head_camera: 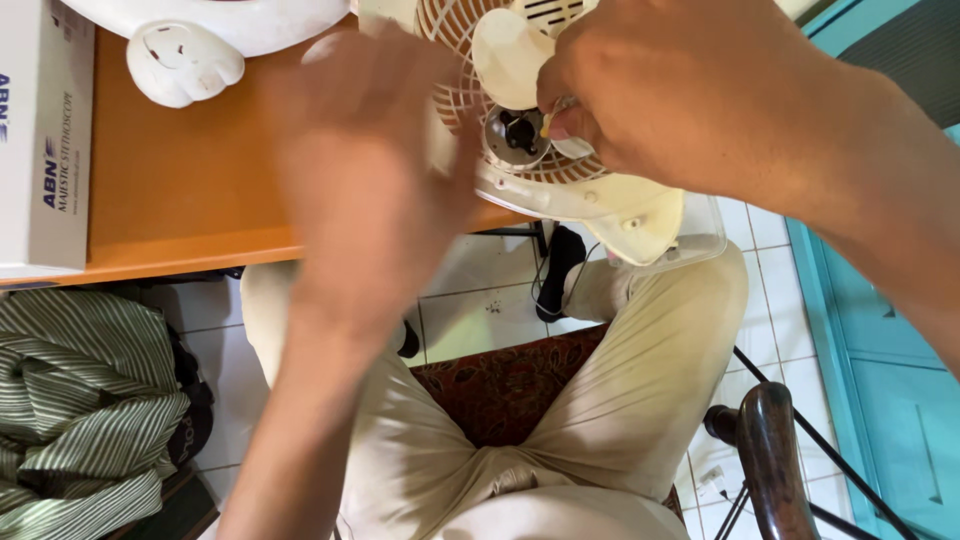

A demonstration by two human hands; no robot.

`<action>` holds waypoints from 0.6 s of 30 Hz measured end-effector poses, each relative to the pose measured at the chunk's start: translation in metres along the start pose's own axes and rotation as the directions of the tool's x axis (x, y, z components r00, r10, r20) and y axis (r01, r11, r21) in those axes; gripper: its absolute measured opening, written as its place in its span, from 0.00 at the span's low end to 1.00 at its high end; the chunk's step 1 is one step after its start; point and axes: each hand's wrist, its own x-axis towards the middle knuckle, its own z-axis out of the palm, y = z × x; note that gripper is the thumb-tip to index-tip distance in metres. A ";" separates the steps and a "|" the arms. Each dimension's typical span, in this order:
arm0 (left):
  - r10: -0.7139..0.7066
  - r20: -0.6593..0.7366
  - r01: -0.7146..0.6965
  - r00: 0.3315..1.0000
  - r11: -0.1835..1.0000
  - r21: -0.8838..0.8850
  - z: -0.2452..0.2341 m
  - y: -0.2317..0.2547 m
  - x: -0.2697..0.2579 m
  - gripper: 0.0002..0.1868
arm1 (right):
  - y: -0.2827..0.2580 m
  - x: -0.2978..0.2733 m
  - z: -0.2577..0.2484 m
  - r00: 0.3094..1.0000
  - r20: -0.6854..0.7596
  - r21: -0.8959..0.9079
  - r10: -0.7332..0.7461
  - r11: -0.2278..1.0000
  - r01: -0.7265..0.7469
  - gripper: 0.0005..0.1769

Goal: The person disassembles a small white electric fan on a table. They remove the front grille, unscrew the motor housing, and separate the internal components using a screwdriver.

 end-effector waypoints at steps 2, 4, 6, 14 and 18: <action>-0.215 -0.007 0.214 0.977 0.970 0.112 -0.010 -0.015 0.002 0.19 | 0.000 0.001 0.000 0.987 0.123 0.075 0.108 0.990 -0.117 0.13; -0.601 0.147 0.613 0.785 0.788 -0.051 -0.006 -0.039 0.008 0.23 | -0.003 0.003 -0.003 0.984 0.130 0.114 0.121 0.984 -0.136 0.14; -0.583 0.151 0.600 0.798 0.793 -0.109 0.008 -0.057 0.009 0.25 | -0.004 0.007 -0.007 0.995 0.074 0.026 0.062 0.998 -0.065 0.13; -0.513 0.191 0.545 0.837 0.813 -0.206 0.044 -0.052 -0.018 0.26 | 0.010 -0.011 0.018 0.999 -0.002 -0.074 0.053 0.996 -0.053 0.19; -0.639 0.210 0.672 0.740 0.686 -0.279 0.042 -0.020 -0.028 0.24 | 0.020 -0.010 0.020 0.983 -0.100 0.067 0.157 0.986 -0.151 0.19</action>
